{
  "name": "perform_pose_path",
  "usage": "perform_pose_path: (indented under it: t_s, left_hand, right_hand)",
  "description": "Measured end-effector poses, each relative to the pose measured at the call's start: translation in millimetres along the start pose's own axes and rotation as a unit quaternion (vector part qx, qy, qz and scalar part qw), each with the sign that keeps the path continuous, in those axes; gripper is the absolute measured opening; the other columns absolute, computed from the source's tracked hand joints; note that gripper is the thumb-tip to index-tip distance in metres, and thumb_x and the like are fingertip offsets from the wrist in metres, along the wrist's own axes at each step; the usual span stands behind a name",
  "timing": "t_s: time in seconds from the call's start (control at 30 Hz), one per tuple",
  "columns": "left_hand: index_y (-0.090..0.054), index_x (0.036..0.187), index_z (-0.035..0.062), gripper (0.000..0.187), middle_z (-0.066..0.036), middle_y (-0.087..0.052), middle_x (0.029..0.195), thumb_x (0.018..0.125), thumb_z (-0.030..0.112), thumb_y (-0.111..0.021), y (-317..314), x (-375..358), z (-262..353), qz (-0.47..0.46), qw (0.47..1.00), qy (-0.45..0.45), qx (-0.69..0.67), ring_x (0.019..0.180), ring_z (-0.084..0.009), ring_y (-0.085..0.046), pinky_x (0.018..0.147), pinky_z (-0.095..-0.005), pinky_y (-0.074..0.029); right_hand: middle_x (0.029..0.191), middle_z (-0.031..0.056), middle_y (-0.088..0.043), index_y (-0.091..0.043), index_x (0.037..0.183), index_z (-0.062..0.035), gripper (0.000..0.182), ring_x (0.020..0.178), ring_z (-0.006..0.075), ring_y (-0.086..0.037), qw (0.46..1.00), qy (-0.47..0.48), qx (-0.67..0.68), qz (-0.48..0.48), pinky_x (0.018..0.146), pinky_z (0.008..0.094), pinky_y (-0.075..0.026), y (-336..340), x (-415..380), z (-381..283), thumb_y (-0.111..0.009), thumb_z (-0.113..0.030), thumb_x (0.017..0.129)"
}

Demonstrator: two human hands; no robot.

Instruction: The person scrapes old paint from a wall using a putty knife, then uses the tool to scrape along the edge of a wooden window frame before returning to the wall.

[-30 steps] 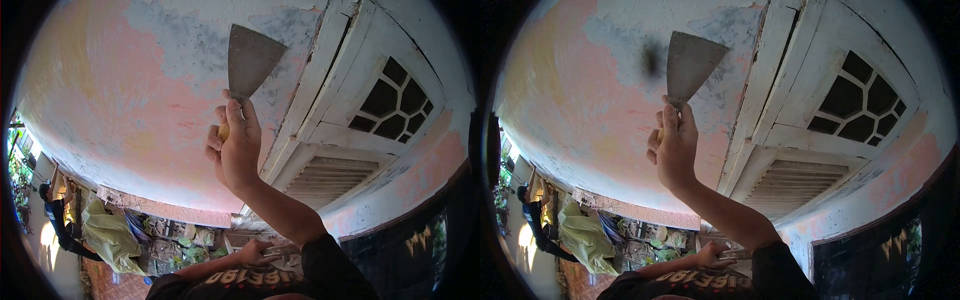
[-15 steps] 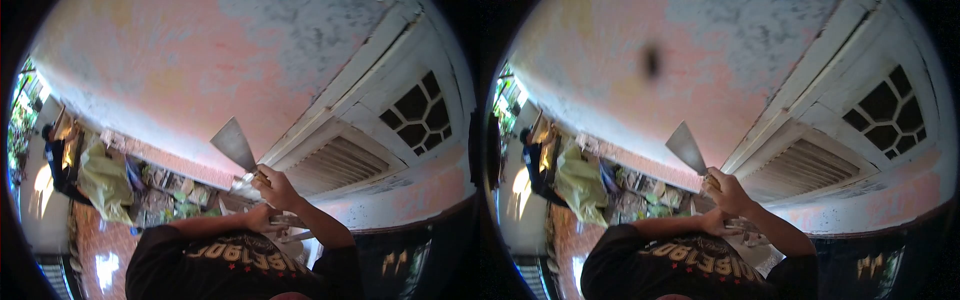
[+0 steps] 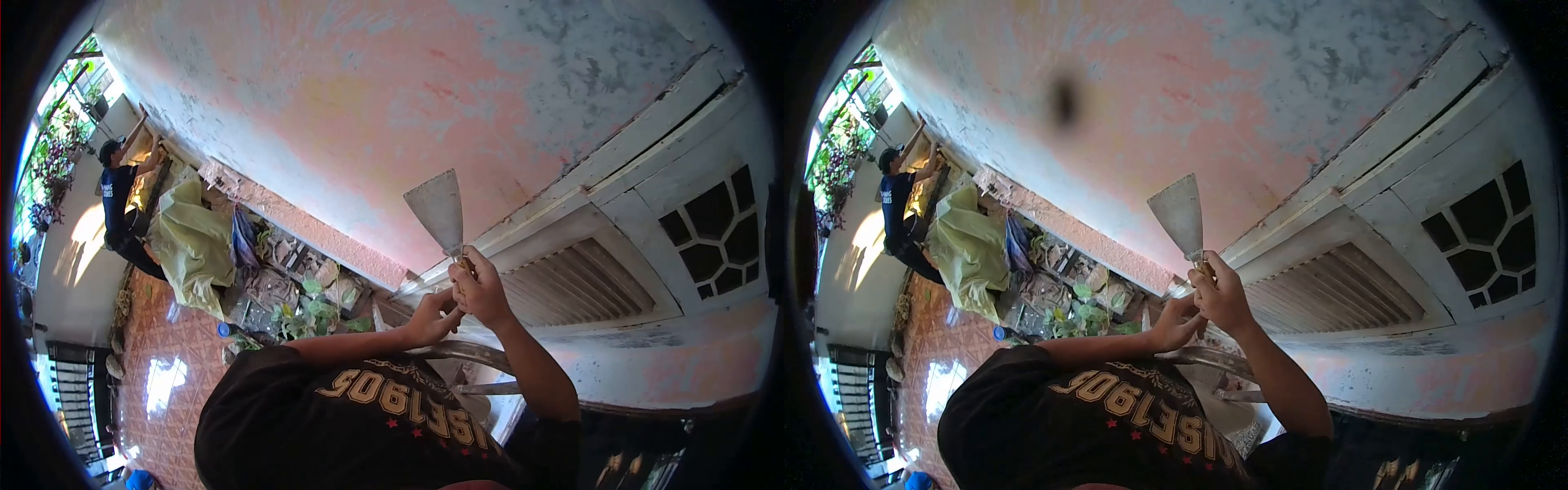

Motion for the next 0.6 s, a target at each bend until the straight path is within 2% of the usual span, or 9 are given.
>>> perform_pose_path:
  t_s: [0.07,0.13,0.27,0.3,0.37,0.43,0.47,0.53,0.6]
  left_hand:
    - [-0.063,0.108,-0.0056,0.038,-0.016,-0.07,0.085,0.098,0.03,-0.055,-9,4,-7,-0.019,0.999,0.027,-0.031,0.074,-0.0206,-0.065,0.073,-0.037,-0.052]
    - [-0.061,0.117,-0.0057,0.047,-0.02,-0.069,0.099,0.1,0.037,-0.049,-38,0,-7,-0.159,0.984,-0.001,0.077,0.09,-0.0243,-0.065,0.086,-0.0382,-0.049]
    - [-0.062,0.112,-0.0066,0.048,-0.019,-0.068,0.102,0.101,0.037,-0.047,-41,-1,-16,-0.24,0.967,0.053,0.068,0.099,-0.026,-0.064,0.09,-0.0385,-0.047]
    - [-0.064,0.109,-0.0054,0.042,-0.016,-0.068,0.098,0.099,0.033,-0.049,-33,1,-15,-0.19,0.979,0.02,0.067,0.095,-0.0241,-0.064,0.087,-0.0376,-0.048]
    - [-0.063,0.105,-0.004,0.037,-0.015,-0.068,0.094,0.097,0.031,-0.054,-8,2,-37,-0.094,0.978,0.177,0.05,0.09,-0.0222,-0.064,0.08,-0.0356,-0.049]
    - [-0.051,0.103,-0.003,0.029,-0.014,-0.062,0.09,0.092,0.022,-0.061,31,9,-12,0.216,0.972,-0.016,0.089,0.086,-0.0228,-0.062,0.072,-0.0344,-0.05]
    - [-0.043,0.113,0.0002,0.036,-0.014,-0.056,0.101,0.087,0.012,-0.066,47,7,-5,0.286,0.948,-0.064,0.122,0.091,-0.0234,-0.058,0.076,-0.0359,-0.049]
    - [-0.036,0.126,0.0047,0.064,-0.02,-0.044,0.122,0.077,0.007,-0.077,69,7,23,0.351,0.901,-0.178,0.185,0.113,-0.0304,-0.049,0.087,-0.04,-0.047]
    - [-0.034,0.133,0.0063,0.075,-0.024,-0.039,0.133,0.074,0.01,-0.08,74,3,65,0.371,0.787,-0.329,0.368,0.121,-0.0398,-0.043,0.097,-0.0484,-0.041]
  right_hand:
    - [0.063,-0.0019,-0.04,-0.042,0.086,-0.008,0.015,0.043,0.0035,-0.036,0.999,-0.026,0.032,0.031,0.035,0.0214,-0.027,3,0,2,-0.052,-0.011,0.097]
    - [0.066,-0.0017,-0.042,-0.045,0.091,-0.0073,0.01,0.044,0.0035,-0.037,0.999,-0.03,0.03,0.022,0.034,0.0217,-0.027,2,1,5,-0.051,-0.012,0.097]
    - [0.071,-0.0016,-0.043,-0.049,0.101,-0.006,0.008,0.045,0.0029,-0.037,0.999,-0.044,-0.008,0.018,0.034,0.0206,-0.028,3,-4,9,-0.052,-0.013,0.097]
    - [0.071,-0.0017,-0.043,-0.048,0.101,-0.0061,0.008,0.045,0.0028,-0.037,0.999,-0.037,0.0,0.017,0.034,0.0203,-0.028,2,-5,6,-0.051,-0.013,0.097]
    - [0.071,-0.0018,-0.043,-0.048,0.101,-0.0063,0.009,0.045,0.0027,-0.037,0.999,-0.035,0.009,0.013,0.034,0.02,-0.029,-3,-9,5,-0.051,-0.014,0.098]
    - [0.07,-0.0012,-0.044,-0.047,0.103,-0.0066,0.009,0.045,0.0033,-0.037,0.999,0.006,0.053,0.003,0.034,0.0202,-0.029,-6,-9,-2,-0.049,-0.013,0.099]
    - [0.07,-0.0012,-0.044,-0.047,0.103,-0.0066,0.009,0.045,0.0033,-0.037,0.999,0.006,0.051,0.0,0.034,0.0202,-0.029,-6,-10,-4,-0.049,-0.013,0.099]
    - [0.069,-0.0004,-0.044,-0.045,0.105,-0.0067,0.008,0.045,0.0037,-0.037,0.999,0.033,0.036,0.012,0.034,0.0203,-0.029,-6,-12,-8,-0.047,-0.013,0.1]
    - [0.072,0.0012,-0.046,-0.044,0.11,-0.0061,0.013,0.045,0.0043,-0.039,0.998,0.025,0.055,0.006,0.034,0.0206,-0.03,-5,-13,-7,-0.046,-0.013,0.1]
Point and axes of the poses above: each hand's wrist, its own x-axis towards the middle knuckle, its own y-axis out of the back of the hand, z = x × y, the point moved 6 cm from there along x, towards the middle knuckle
